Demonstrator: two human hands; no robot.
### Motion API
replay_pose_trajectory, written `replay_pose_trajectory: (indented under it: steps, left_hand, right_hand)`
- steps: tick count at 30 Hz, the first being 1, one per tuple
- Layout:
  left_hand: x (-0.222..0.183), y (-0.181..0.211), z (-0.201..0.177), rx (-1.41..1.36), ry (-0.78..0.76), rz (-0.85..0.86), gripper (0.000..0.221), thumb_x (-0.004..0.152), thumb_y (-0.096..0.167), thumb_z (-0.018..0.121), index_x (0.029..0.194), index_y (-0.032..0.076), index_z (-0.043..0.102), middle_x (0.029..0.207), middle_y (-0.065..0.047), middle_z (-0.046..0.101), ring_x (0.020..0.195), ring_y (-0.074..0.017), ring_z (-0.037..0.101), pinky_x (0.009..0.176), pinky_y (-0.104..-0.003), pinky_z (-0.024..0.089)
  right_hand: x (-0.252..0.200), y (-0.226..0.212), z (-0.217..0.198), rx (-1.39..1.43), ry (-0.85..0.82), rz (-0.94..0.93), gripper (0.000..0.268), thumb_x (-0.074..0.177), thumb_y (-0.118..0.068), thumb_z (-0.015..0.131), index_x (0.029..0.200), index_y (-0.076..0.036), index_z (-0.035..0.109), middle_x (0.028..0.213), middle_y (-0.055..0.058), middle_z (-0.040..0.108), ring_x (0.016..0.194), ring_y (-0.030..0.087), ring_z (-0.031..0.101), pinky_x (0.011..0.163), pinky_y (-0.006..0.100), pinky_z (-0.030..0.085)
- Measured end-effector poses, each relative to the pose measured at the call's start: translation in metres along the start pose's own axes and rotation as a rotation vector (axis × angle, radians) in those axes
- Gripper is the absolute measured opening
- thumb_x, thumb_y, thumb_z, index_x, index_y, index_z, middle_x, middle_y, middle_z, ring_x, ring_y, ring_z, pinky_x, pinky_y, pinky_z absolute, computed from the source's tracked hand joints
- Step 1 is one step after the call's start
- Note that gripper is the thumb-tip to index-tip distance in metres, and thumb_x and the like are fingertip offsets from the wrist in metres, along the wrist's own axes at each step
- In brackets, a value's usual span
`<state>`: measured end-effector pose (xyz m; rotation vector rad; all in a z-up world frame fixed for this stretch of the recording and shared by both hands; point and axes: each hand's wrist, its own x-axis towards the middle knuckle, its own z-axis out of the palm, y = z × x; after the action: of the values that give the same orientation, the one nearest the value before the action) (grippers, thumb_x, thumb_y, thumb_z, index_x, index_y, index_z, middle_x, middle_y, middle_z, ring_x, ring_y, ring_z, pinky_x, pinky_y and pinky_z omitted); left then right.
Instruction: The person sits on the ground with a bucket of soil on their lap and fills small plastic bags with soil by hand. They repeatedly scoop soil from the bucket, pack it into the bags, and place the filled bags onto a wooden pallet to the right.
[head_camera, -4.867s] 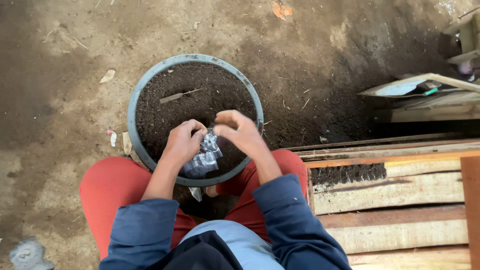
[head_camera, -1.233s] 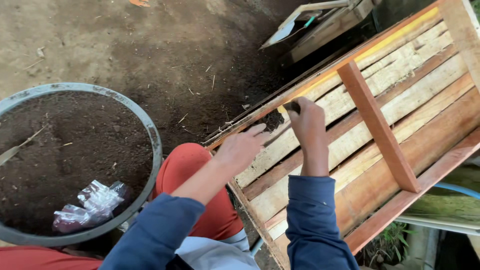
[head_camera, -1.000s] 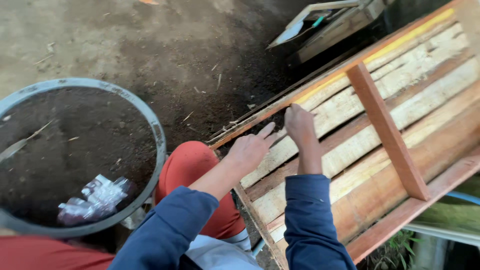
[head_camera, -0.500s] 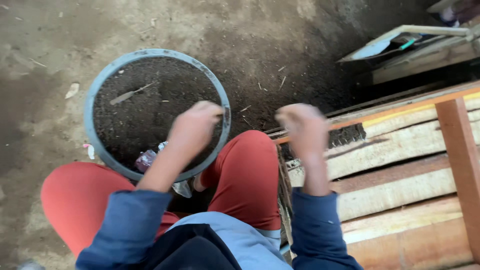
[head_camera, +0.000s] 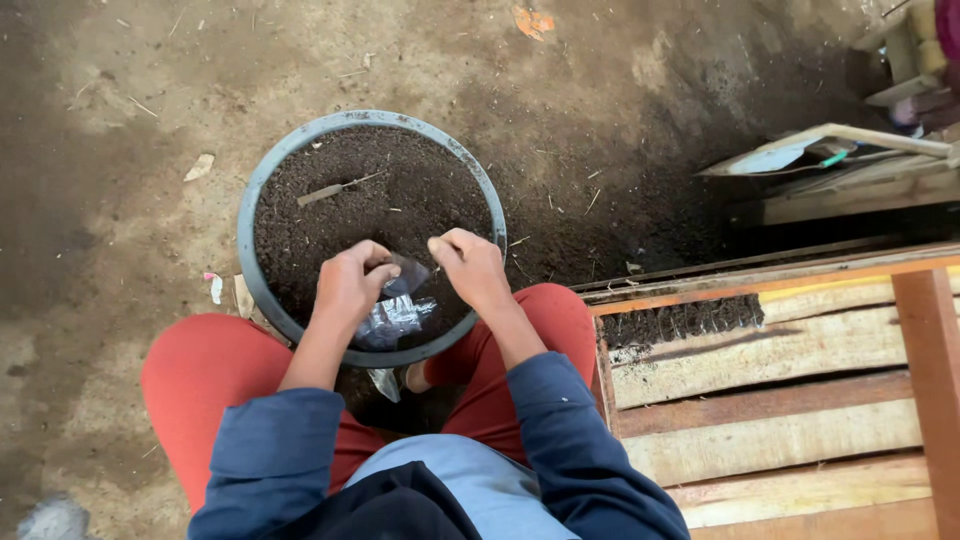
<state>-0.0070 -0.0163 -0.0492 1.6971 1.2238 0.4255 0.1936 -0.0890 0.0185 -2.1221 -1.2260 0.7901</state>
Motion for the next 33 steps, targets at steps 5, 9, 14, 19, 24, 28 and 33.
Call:
replay_pose_trajectory:
  steps: [5,9,14,19,24,28,33]
  left_hand:
    - [-0.004,0.025,-0.011,-0.209,-0.013,-0.021,0.024,0.087,0.03,0.083,0.11,0.029,0.075,0.09,0.008,0.078,0.095,-0.014,0.073,0.085,-0.033,0.055]
    - [-0.009,0.039,-0.014,-0.288,-0.03,0.03,0.023,0.087,0.027,0.083,0.109,0.024,0.075,0.084,0.003,0.077,0.086,-0.0145,0.071,0.083,-0.034,0.055]
    - [-0.004,0.04,-0.011,-0.272,0.023,0.062,0.015,0.097,0.036,0.076,0.104,0.023,0.075,0.074,0.001,0.071,0.074,-0.0152,0.064,0.073,-0.035,0.053]
    - [-0.009,0.051,-0.013,-0.275,0.035,0.071,0.015,0.099,0.032,0.072,0.102,0.017,0.073,0.074,-0.006,0.072,0.076,-0.0256,0.068,0.079,-0.042,0.054]
    - [-0.005,0.043,-0.007,-0.211,0.074,0.077,0.029,0.108,0.041,0.059,0.093,0.019,0.072,0.067,-0.006,0.068,0.073,-0.0284,0.068,0.074,-0.041,0.055]
    - [-0.01,0.05,-0.02,-0.217,0.092,0.055,0.028,0.109,0.039,0.058,0.098,0.018,0.072,0.072,-0.013,0.067,0.075,-0.0326,0.066,0.076,-0.047,0.053]
    - [-0.028,0.094,-0.059,0.017,0.175,0.45,0.013,0.1,0.014,0.06,0.105,0.005,0.069,0.152,-0.021,0.047,0.127,-0.0452,0.055,0.108,-0.058,0.047]
  right_hand:
    - [-0.005,-0.024,0.007,0.538,-0.103,0.034,0.04,0.085,-0.024,0.085,0.119,-0.008,0.071,0.107,0.013,0.074,0.097,0.017,0.071,0.08,0.032,0.065]
    - [0.008,-0.003,0.028,0.762,-0.089,0.081,0.032,0.083,-0.01,0.086,0.113,-0.003,0.077,0.096,0.008,0.077,0.087,0.006,0.069,0.072,0.022,0.063]
    - [0.012,0.007,0.04,0.732,-0.035,0.044,0.018,0.088,-0.011,0.082,0.105,-0.005,0.08,0.083,0.006,0.076,0.077,0.005,0.068,0.065,0.021,0.061]
    - [0.011,-0.005,0.041,0.795,-0.034,0.093,0.029,0.084,-0.005,0.083,0.111,-0.003,0.076,0.088,0.008,0.075,0.076,0.009,0.07,0.062,0.02,0.062]
    - [0.018,0.002,0.05,0.942,-0.058,0.119,0.015,0.093,-0.007,0.076,0.107,-0.003,0.074,0.08,0.004,0.063,0.071,0.007,0.064,0.056,0.014,0.058]
    - [0.015,0.005,0.041,0.933,-0.179,0.148,0.016,0.093,-0.018,0.079,0.099,-0.005,0.072,0.08,0.002,0.064,0.073,0.01,0.067,0.063,0.025,0.065]
    - [0.009,-0.028,0.017,0.108,-0.013,-0.364,0.016,0.076,-0.02,0.089,0.079,-0.017,0.074,0.106,-0.001,0.063,0.112,0.024,0.065,0.091,0.037,0.056]
